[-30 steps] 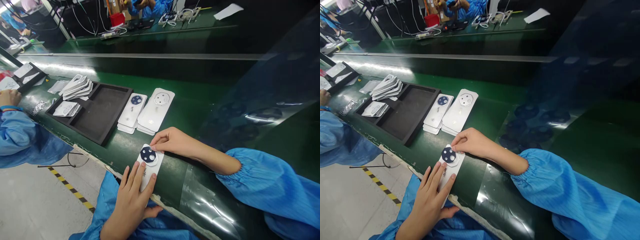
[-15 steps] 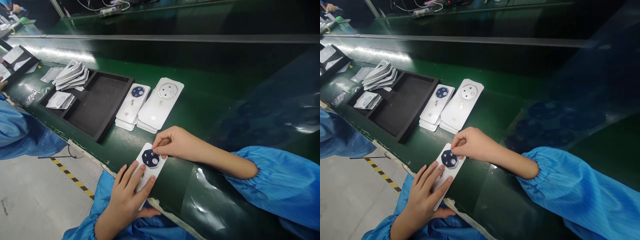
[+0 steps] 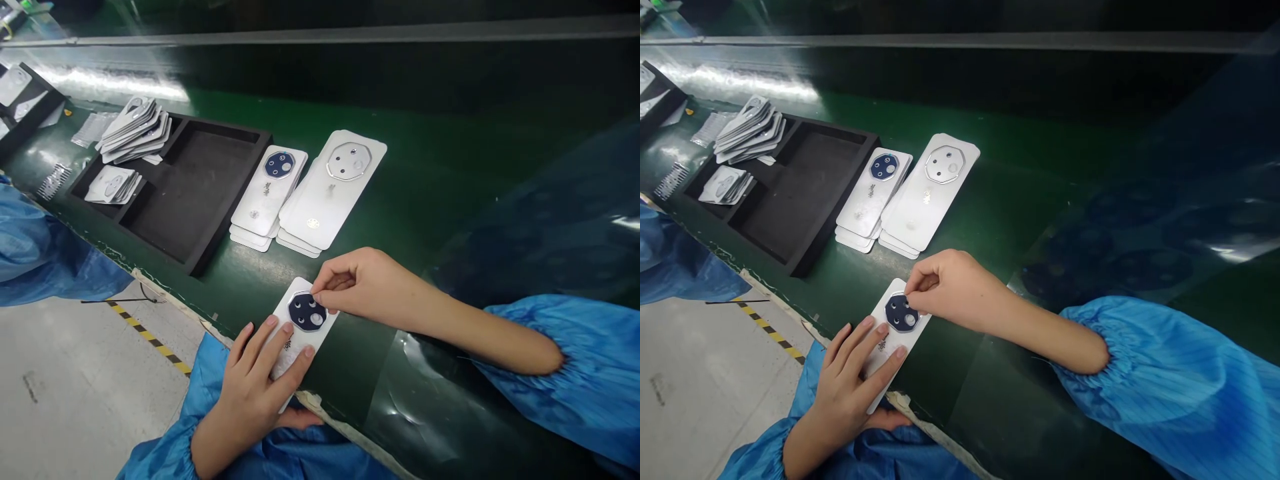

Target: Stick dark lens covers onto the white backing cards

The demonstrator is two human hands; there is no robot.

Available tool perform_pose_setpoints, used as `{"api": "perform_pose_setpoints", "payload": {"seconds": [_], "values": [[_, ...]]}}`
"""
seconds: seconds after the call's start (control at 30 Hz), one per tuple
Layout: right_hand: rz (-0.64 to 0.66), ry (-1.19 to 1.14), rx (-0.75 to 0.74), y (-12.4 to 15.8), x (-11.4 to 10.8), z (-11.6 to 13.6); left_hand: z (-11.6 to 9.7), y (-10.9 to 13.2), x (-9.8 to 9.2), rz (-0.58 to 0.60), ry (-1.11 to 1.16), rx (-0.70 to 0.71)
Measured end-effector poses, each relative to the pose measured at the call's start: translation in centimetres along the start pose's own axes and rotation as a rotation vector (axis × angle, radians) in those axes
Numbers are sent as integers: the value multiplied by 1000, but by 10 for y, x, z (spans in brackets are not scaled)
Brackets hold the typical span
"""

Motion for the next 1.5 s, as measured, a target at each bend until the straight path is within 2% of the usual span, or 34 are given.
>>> {"api": "perform_pose_setpoints", "payload": {"seconds": [0.97,1.1,1.2,1.3,1.43,1.5], "values": [[-3,2,-5,-1,0,-1,-1,1,2,2,-11,3],[-16,45,-13,-1,-1,0,-1,2,3,19,-10,5],[-33,120,-49,1,-1,5,-2,2,3,75,-44,23],[-64,330,-183,10,3,19,-3,-3,0,113,-63,34],[-167,910,-571,36,27,44,-7,-6,0,182,-78,71],[-244,1120,-698,46,37,50,-9,-4,2,210,-94,74]]}}
Point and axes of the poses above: each hand's wrist, its own y-axis away from the middle knuckle, its own x-axis out of the palm, z = x × y, the point moved 9 cm from there along -y, towards the middle knuckle, and after that the axes turned 10 degrees about -z, right-handed, at the moved point
